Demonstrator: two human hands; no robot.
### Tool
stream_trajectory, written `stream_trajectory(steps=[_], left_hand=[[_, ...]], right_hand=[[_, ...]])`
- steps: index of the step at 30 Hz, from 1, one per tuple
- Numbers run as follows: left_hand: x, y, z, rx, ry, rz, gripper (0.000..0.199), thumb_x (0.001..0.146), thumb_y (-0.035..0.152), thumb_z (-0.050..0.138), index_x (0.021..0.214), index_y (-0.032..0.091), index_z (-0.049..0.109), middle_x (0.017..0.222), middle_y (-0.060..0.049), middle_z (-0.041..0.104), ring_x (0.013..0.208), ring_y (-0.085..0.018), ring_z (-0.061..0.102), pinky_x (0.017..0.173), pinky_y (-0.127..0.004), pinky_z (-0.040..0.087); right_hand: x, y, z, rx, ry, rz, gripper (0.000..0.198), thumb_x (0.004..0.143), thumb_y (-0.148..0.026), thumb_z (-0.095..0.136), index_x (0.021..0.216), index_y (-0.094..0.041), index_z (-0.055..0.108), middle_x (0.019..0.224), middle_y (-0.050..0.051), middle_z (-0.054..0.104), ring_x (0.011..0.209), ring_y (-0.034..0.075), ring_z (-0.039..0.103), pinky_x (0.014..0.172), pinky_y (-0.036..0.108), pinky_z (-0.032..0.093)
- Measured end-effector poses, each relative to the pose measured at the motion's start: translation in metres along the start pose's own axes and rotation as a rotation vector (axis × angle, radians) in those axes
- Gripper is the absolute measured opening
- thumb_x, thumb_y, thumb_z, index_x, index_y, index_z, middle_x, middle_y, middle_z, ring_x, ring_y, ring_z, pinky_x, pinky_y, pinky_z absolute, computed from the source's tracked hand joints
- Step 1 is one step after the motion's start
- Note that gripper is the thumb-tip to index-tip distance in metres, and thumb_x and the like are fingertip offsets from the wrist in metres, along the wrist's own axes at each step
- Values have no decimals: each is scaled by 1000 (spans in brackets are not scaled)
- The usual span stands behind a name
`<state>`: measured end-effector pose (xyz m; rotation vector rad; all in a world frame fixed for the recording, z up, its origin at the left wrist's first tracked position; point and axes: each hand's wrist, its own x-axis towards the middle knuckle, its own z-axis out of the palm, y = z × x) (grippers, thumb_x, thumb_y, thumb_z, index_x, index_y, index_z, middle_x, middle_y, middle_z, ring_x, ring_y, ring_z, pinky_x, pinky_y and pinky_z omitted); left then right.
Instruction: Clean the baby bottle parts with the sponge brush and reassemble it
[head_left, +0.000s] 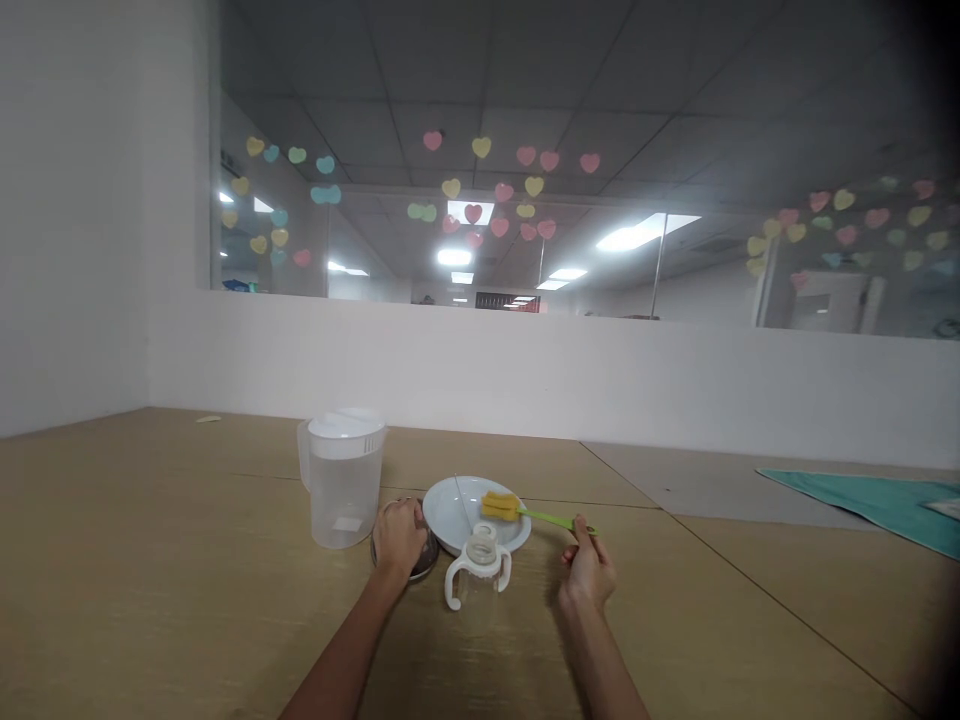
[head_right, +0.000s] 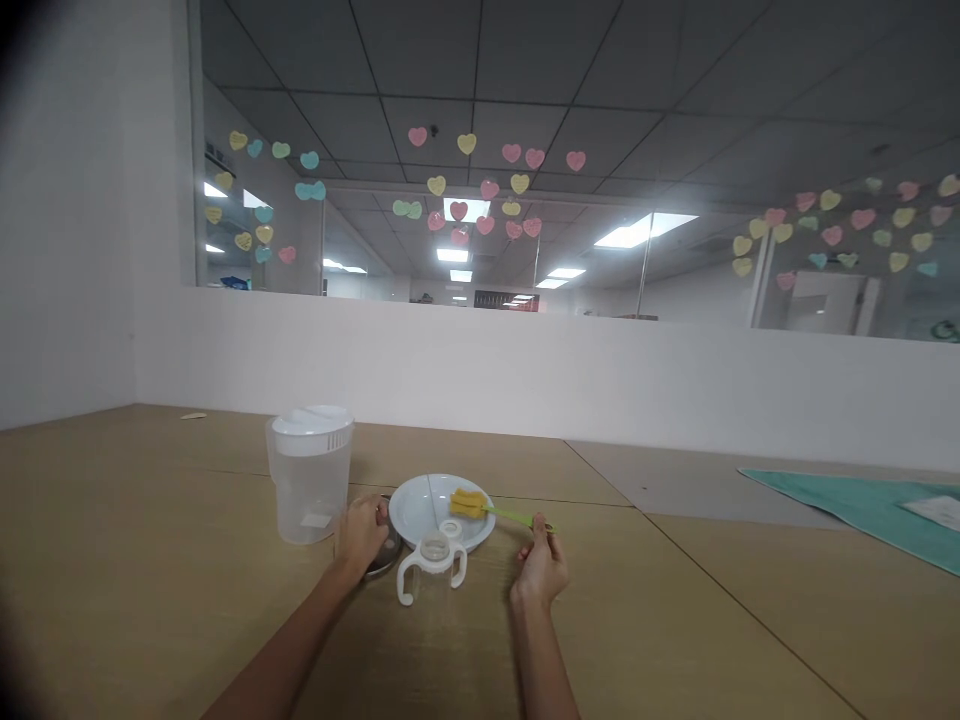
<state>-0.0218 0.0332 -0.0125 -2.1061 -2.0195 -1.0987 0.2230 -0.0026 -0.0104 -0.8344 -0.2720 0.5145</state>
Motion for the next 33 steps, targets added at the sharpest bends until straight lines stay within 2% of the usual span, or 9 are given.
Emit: stream_trajectory(steps=[5,10,14,17,20,23,26,29,33], left_hand=[[5,-7,5,24,-40,-39,25,71,5,48,84,18,65,91,-7,68,90,-21,60,78,-28,40],[3,-9,8,85,-86,40,34,71,9,54,102,18,64,107,-9,66,109,-25,54,91,-33,38],[-2,-8,10,110,-118,57,29,72,12,55,99,16,65,103,-12,68,110,-29,53,92,-38,37],[-1,-7,7,107,-113,35,28,75,11,51,99,16,65,101,-13,68,108,-28,54,91,-37,38],[-1,-1,0,39,-27,44,35,79,8,44,107,17,62,107,-11,66,107,-24,54,92,-36,38],[-4,12,-6,-106,78,175,33,83,9,40,106,18,62,107,-7,66,103,-22,55,93,-35,37],[-10,24,-5,-228,39,397,29,88,16,39,104,20,63,107,-5,67,102,-21,55,93,-35,37],[-15,30,0,-279,-93,534,29,91,24,39,103,22,65,104,-4,68,102,-21,55,93,-34,38],[-16,28,4,-263,-176,531,32,93,29,37,98,23,68,98,-4,69,102,-20,56,92,-34,37]], right_hand=[[-9,-1,4,-118,-111,-145,45,54,-53,77,77,-16,66,61,-4,57,40,5,32,35,22,27],[-12,-3,5,-183,-143,-151,49,54,-56,75,79,-15,68,52,-6,51,41,7,33,37,24,26],[-11,-2,5,-191,-123,-137,48,54,-55,75,79,-16,67,54,-5,52,41,7,32,39,25,26],[-10,-1,5,-236,-126,-179,49,57,-60,70,79,-16,65,53,-5,50,42,8,33,41,25,27],[-13,0,4,-358,-164,-316,49,66,-65,60,79,-17,61,52,-4,51,46,12,41,47,26,32],[-18,-1,2,-526,-183,-480,46,75,-65,50,79,-20,56,59,-1,55,57,16,51,58,28,37],[-22,-2,0,-617,-189,-558,42,80,-63,43,78,-22,50,62,0,55,62,18,52,63,29,36],[-21,-1,-2,-629,-178,-552,38,83,-61,40,75,-23,44,62,-1,53,60,17,50,62,29,35],[-14,5,-1,-571,-176,-437,38,83,-61,41,71,-25,40,51,-6,47,50,14,45,55,28,33]])
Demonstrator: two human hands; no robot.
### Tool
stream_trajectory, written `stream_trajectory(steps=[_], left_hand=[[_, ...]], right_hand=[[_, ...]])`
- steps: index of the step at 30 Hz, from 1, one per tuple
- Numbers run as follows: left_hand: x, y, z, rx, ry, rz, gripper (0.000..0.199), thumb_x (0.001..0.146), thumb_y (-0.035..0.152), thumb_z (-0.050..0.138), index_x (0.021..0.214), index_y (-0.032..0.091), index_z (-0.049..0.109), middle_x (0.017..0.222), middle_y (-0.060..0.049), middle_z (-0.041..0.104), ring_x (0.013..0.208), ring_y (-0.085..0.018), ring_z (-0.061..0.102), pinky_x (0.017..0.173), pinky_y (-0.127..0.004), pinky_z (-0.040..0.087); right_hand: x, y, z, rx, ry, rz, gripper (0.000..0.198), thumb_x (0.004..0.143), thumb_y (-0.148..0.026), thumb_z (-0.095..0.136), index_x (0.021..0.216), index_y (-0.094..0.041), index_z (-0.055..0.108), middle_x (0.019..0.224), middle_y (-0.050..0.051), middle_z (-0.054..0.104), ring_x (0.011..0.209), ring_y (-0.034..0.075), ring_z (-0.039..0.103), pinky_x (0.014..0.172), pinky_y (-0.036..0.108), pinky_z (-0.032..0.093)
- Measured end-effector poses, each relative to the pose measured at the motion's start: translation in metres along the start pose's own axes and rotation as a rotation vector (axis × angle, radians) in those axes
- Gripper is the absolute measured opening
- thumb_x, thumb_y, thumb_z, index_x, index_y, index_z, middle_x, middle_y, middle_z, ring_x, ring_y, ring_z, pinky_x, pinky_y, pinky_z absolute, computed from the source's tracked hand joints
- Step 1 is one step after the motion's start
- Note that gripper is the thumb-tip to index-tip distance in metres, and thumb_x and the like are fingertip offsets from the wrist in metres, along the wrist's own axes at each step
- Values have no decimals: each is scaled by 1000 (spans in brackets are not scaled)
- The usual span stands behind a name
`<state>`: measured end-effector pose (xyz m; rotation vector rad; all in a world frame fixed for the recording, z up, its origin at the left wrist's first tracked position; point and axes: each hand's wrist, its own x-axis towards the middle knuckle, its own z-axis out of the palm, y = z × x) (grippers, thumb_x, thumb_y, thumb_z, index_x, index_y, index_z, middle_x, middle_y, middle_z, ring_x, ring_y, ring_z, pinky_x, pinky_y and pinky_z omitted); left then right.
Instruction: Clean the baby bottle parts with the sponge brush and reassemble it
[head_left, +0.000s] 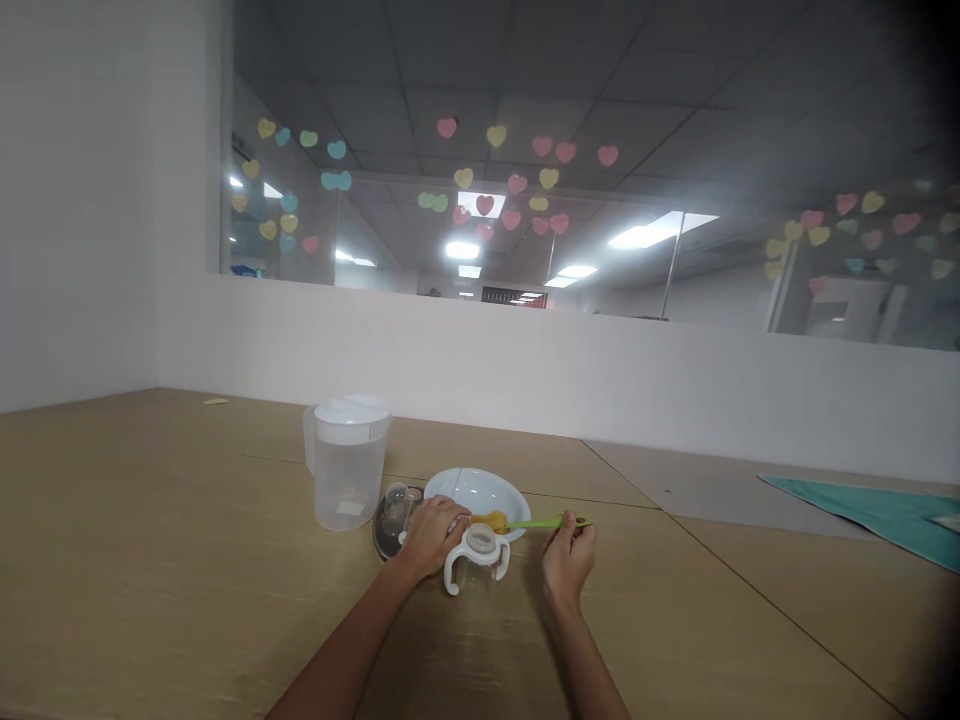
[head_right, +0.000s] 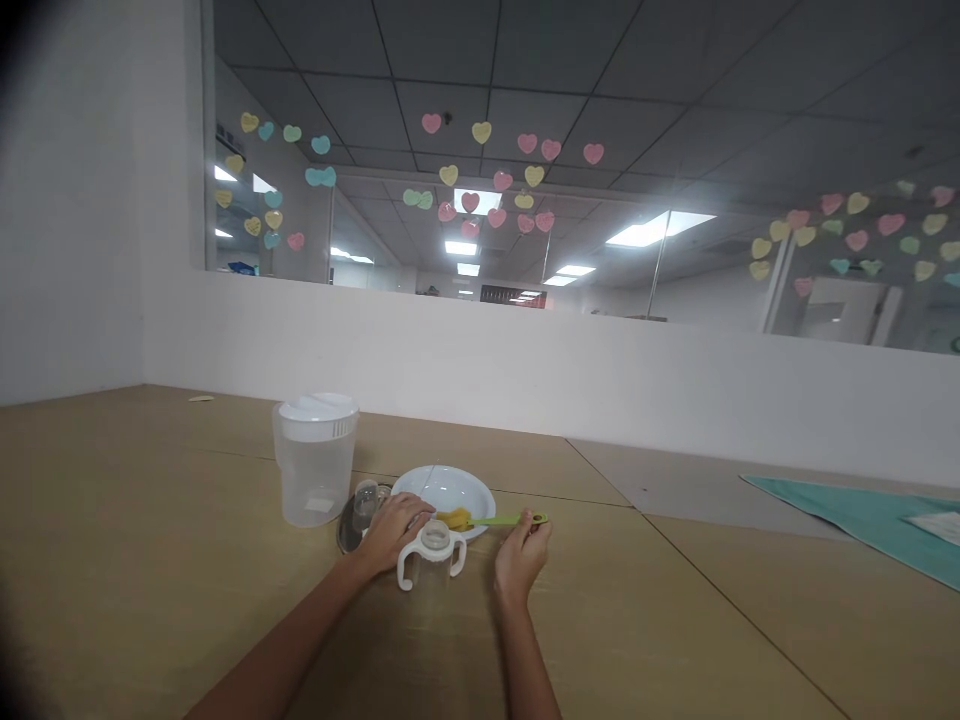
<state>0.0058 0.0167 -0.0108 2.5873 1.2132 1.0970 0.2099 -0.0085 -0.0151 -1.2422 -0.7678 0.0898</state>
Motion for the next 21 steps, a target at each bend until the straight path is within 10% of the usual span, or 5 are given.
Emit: stream_trajectory(steps=[6,14,21], left_hand=[[2,-2,0,116,-7,-36,34,94,32,36,91,20,68,90,-8,68,98,-22,56,89,-34,38],[1,1,-3,194,28,-34,29,93,32,39,91,19,65,90,-8,68,92,-23,58,89,-37,36],[-1,-2,-1,180,81,-60,28,92,35,42,96,20,65,98,-7,68,101,-24,55,95,-39,32]], right_hand=[[2,6,6,146,-90,214,43,76,-66,47,66,-25,39,39,-9,40,37,11,37,43,26,29],[1,-6,-3,105,139,121,41,74,-63,52,69,-22,47,53,-4,51,42,10,44,46,25,34],[-3,-7,3,178,-202,107,50,64,-68,59,73,-19,56,49,-5,51,40,10,42,41,24,30]])
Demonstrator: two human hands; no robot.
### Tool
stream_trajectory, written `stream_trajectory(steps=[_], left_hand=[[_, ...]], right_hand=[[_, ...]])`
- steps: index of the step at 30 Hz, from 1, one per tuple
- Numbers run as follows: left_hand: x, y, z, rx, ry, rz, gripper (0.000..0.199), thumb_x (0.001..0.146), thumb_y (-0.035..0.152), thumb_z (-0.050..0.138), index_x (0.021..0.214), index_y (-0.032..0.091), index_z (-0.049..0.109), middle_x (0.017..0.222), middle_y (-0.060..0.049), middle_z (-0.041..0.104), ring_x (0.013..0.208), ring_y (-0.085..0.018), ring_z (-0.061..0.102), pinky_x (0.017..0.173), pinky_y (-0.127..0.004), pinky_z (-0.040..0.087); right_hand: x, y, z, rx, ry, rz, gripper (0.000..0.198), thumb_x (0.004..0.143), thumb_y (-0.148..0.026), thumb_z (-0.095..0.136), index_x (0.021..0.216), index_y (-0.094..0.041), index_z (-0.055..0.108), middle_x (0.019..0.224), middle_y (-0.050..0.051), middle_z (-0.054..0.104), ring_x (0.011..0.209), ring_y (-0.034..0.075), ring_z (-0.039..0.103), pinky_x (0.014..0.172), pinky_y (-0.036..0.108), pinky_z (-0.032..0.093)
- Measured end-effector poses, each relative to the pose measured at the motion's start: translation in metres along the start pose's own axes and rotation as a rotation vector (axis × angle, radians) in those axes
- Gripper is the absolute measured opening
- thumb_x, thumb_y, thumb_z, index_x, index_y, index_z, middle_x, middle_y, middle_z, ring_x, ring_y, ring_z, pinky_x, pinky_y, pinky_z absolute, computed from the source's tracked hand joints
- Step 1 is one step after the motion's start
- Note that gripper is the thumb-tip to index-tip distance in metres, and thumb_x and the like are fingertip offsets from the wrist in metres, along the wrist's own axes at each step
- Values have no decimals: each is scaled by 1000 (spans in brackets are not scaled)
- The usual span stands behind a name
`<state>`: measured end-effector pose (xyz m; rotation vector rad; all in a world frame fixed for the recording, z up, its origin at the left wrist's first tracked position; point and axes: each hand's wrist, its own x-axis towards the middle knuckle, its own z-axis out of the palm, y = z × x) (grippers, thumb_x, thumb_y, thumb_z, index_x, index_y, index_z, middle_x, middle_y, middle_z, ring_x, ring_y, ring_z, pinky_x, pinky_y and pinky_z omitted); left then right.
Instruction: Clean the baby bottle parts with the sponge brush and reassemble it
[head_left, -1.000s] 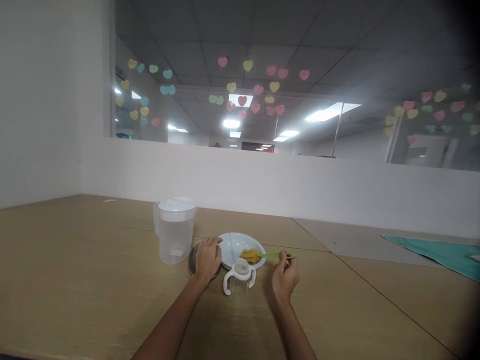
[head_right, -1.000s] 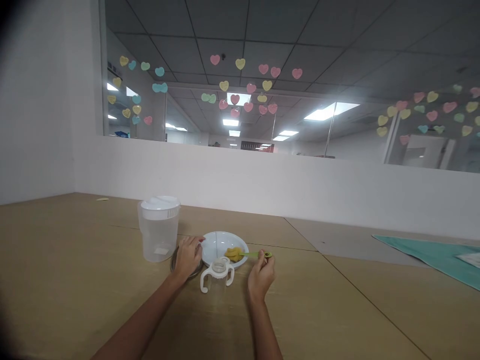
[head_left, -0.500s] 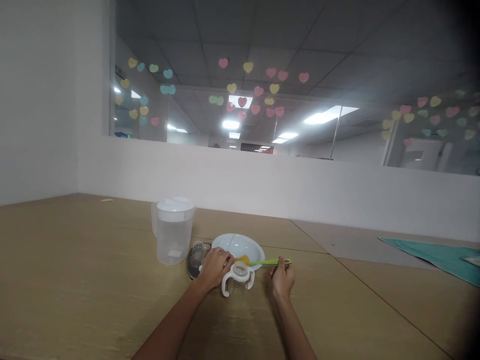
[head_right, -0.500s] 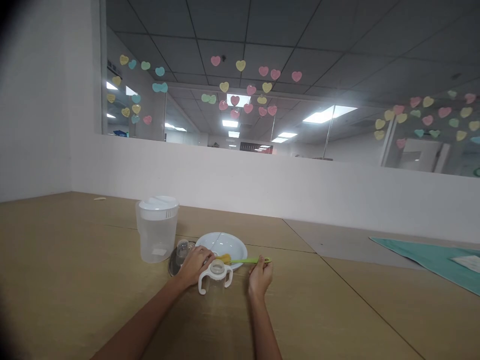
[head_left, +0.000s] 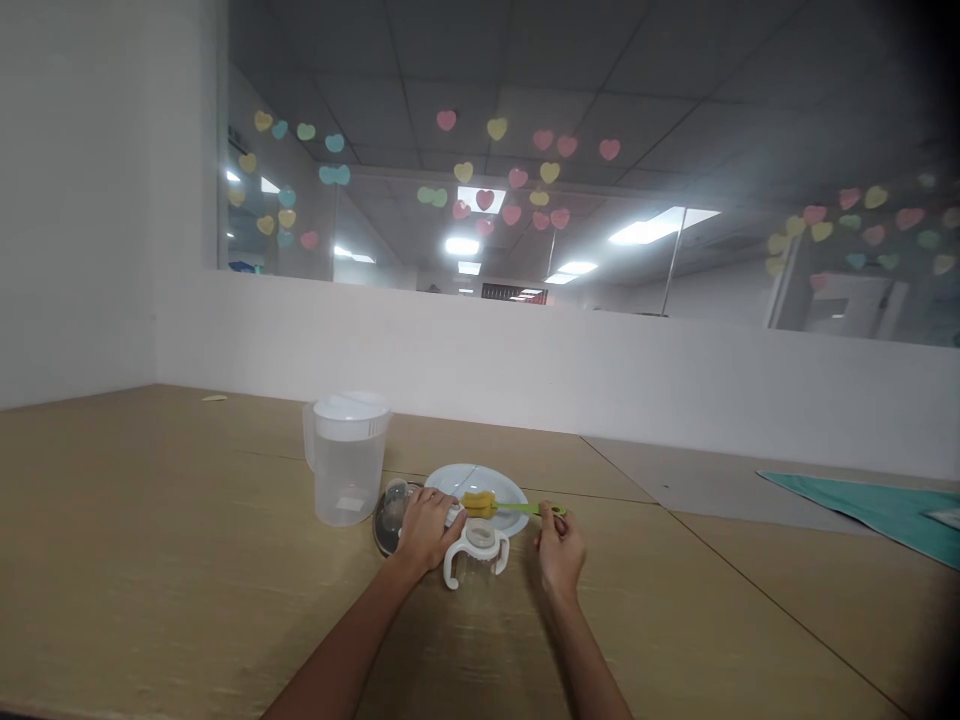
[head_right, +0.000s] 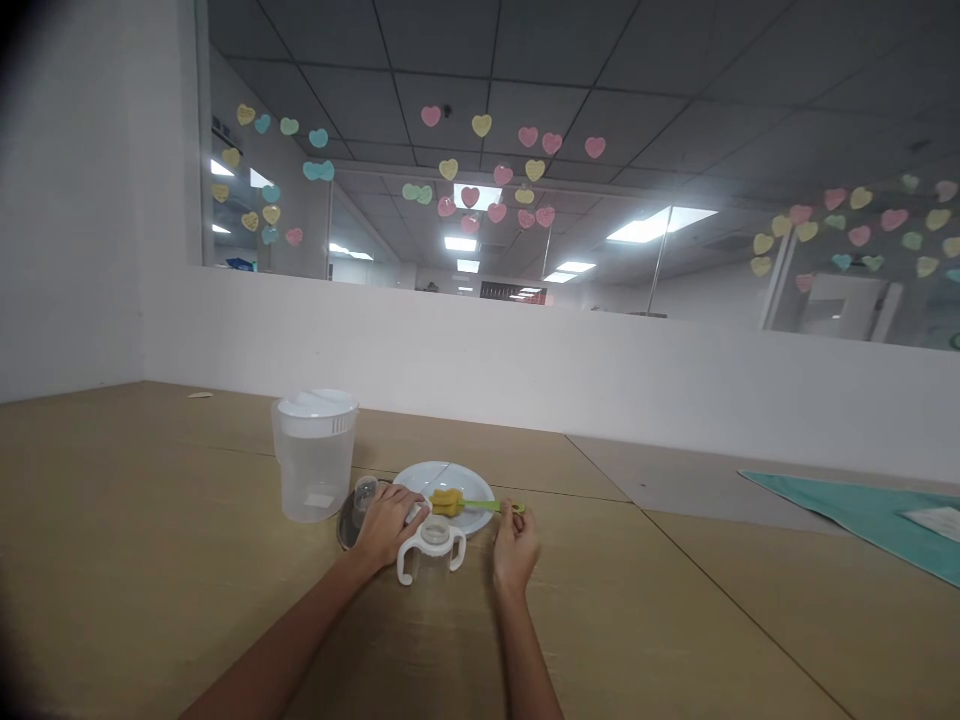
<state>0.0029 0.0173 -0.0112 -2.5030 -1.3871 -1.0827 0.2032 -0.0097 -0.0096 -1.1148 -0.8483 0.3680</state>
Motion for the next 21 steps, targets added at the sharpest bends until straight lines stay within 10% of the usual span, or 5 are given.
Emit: stream_trajectory(steps=[21], left_hand=[[1,-3,9,18,26,39,22,91,34,43,87,19,59,92,-6,62,93,-24,54,87,-38,39]], right_hand=[[7,13,0,80,79,194,48,55,-64,67,62,-21,46,39,-10,41,32,8,35,33,21,27]])
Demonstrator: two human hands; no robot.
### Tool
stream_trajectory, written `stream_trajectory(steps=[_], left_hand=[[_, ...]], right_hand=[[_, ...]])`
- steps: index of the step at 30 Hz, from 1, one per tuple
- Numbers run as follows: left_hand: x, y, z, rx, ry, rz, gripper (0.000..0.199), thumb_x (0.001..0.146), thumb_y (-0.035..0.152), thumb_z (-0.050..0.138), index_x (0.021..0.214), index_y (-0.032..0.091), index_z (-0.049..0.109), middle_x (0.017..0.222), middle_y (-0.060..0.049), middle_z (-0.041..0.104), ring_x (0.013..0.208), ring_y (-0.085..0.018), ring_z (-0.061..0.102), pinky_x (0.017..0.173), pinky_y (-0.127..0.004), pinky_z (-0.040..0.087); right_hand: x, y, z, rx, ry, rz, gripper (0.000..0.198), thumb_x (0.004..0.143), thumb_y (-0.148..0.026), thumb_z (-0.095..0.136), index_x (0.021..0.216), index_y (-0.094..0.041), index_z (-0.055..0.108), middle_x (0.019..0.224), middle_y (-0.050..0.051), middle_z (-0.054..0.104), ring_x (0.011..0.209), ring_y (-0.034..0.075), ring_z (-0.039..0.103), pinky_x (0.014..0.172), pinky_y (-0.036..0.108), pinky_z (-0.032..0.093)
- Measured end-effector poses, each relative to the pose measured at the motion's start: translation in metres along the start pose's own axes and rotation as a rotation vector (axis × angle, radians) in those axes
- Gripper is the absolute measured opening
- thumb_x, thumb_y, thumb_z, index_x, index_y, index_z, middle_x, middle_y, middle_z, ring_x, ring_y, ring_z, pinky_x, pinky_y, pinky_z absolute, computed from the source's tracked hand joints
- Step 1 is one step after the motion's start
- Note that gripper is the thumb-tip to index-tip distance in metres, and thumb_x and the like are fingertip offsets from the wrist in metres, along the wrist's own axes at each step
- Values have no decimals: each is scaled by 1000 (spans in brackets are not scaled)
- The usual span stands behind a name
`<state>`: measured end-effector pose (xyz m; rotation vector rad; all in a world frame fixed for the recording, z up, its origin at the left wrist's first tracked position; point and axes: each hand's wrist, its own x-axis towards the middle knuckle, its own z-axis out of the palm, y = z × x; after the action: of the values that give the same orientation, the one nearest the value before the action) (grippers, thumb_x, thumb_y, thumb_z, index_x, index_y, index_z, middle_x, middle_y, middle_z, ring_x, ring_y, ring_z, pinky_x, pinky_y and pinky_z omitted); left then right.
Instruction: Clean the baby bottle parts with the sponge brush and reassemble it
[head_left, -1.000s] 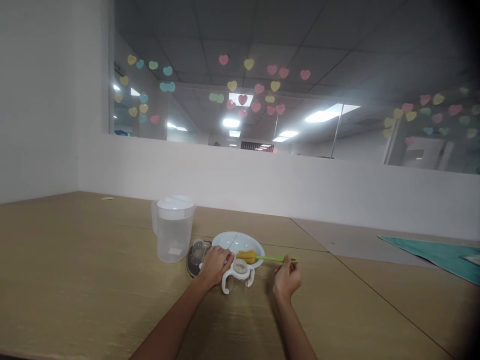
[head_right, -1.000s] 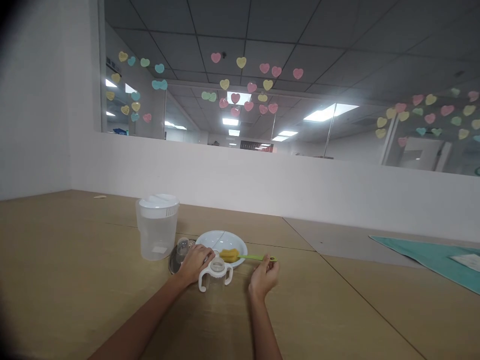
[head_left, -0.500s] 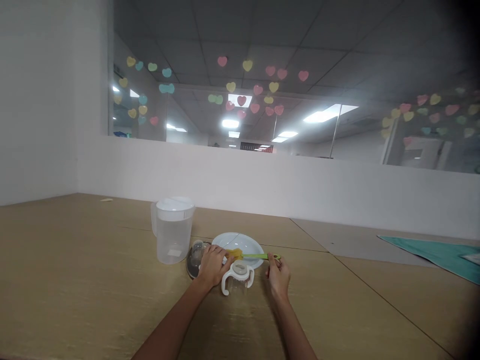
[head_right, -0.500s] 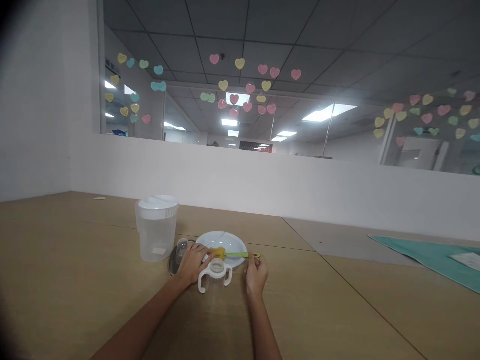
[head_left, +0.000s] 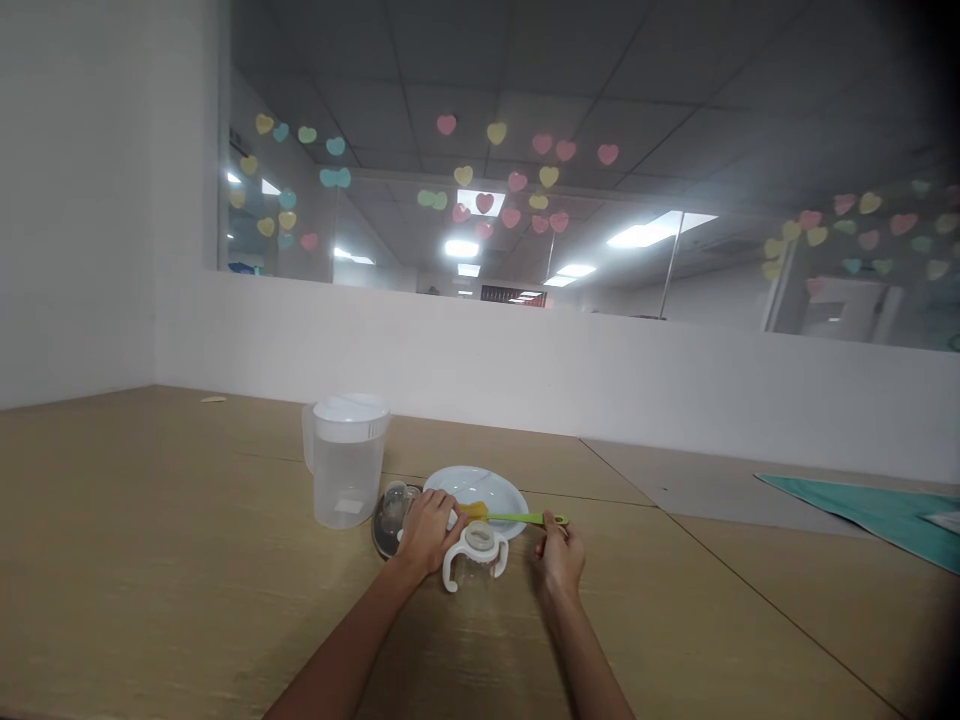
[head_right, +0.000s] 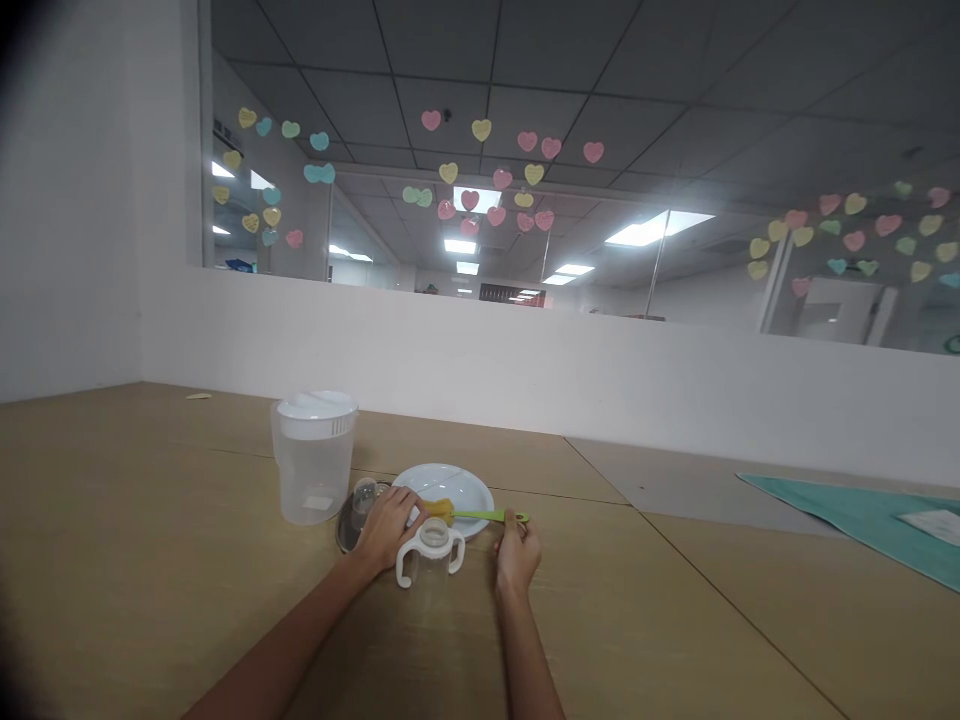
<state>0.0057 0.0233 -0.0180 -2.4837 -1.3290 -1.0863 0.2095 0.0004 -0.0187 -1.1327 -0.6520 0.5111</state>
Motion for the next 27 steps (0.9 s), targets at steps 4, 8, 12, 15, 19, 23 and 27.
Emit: stream_trajectory(steps=[4,8,12,15,19,23,27], left_hand=[[-1,1,-1,-20,28,-18,17,90,33,44,88,20,56,91,-5,61,90,-23,55,84,-37,40],[-2,4,-2,-34,50,-18,18,91,29,41,94,21,56,93,-5,61,88,-22,56,82,-35,41],[-3,4,-3,-77,65,1,20,92,28,40,101,22,56,98,-5,60,90,-22,57,82,-35,43],[-3,3,-2,-125,109,17,22,91,27,41,107,22,54,105,-6,58,96,-21,56,85,-35,45],[-2,0,2,-178,169,20,22,90,26,42,109,22,54,107,-6,56,102,-21,55,89,-36,46],[-2,-1,5,-209,172,10,22,91,27,43,110,23,54,106,-6,56,102,-20,56,90,-36,47],[-2,0,5,-240,196,-32,22,91,27,42,110,22,55,108,-6,56,105,-20,55,92,-36,46]], right_hand=[[1,2,0,16,3,-6,48,54,-64,67,63,-21,46,42,-10,44,32,7,35,32,22,27],[2,3,0,12,16,-7,48,55,-63,67,65,-21,48,44,-9,47,33,7,36,32,22,27],[2,4,0,4,25,-11,47,56,-64,65,65,-21,48,42,-9,45,33,8,35,33,22,27],[3,4,-1,-11,43,-20,48,56,-65,64,66,-21,49,43,-9,46,33,8,36,34,23,29],[4,4,-3,-36,75,-37,46,58,-64,61,66,-21,49,41,-9,44,33,9,36,35,23,29],[4,3,-2,-11,73,-58,45,58,-63,62,65,-21,49,40,-9,43,34,8,37,34,22,29],[1,-1,1,89,-8,-6,48,51,-59,71,67,-19,51,42,-10,43,34,7,37,32,21,29]])
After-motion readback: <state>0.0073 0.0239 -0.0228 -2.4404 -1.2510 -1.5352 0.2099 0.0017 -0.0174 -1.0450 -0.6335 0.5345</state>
